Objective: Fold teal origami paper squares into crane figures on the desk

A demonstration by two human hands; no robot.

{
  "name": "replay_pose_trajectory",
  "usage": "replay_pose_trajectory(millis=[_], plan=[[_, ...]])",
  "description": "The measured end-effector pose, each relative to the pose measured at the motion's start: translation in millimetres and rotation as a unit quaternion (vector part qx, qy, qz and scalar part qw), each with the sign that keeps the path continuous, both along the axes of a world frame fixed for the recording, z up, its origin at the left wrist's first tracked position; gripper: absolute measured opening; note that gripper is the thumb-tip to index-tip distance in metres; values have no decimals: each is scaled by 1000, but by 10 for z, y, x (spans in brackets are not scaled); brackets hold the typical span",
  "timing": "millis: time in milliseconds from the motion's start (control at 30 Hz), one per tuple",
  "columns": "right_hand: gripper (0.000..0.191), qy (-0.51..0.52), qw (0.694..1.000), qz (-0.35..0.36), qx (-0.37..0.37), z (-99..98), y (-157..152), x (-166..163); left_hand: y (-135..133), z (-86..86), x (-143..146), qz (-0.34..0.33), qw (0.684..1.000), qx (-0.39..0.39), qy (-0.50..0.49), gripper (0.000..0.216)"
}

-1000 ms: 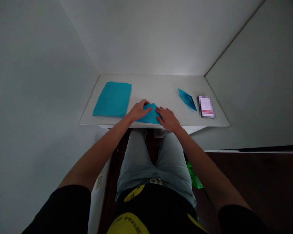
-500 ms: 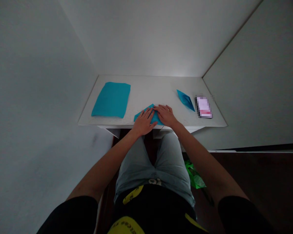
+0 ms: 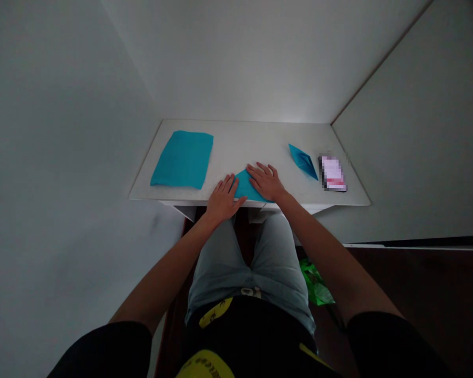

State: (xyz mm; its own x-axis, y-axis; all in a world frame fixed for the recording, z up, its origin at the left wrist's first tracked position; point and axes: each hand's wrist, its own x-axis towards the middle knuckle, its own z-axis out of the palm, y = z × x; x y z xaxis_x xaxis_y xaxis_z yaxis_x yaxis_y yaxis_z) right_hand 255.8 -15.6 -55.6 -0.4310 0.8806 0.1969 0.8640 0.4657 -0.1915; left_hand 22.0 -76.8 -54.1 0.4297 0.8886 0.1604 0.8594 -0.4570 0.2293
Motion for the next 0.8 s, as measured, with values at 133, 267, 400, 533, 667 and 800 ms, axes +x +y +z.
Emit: replay_pose_trajectory(millis=[133, 267, 400, 533, 667, 800], plan=[[45, 9, 999, -14, 33, 77, -86, -14, -49, 4, -84, -5, 1000, 6, -4, 74], [45, 14, 999, 32, 24, 89, -389, 131, -98, 57, -145, -12, 1000, 12, -10, 71], [78, 11, 998, 40, 38, 43, -724, 360, -77, 107, -237, -45, 999, 9, -12, 75], [72, 11, 999, 39, 18, 44, -800, 479, -7, 135, -305, -71, 997, 7, -21, 60], [57, 28, 999, 28, 4, 84, -719, 479, 24, 175, -330, -95, 995, 8, -14, 53], [59, 27, 999, 37, 1, 122, -663, 492, 32, 211, -346, -101, 995, 8, -12, 61]])
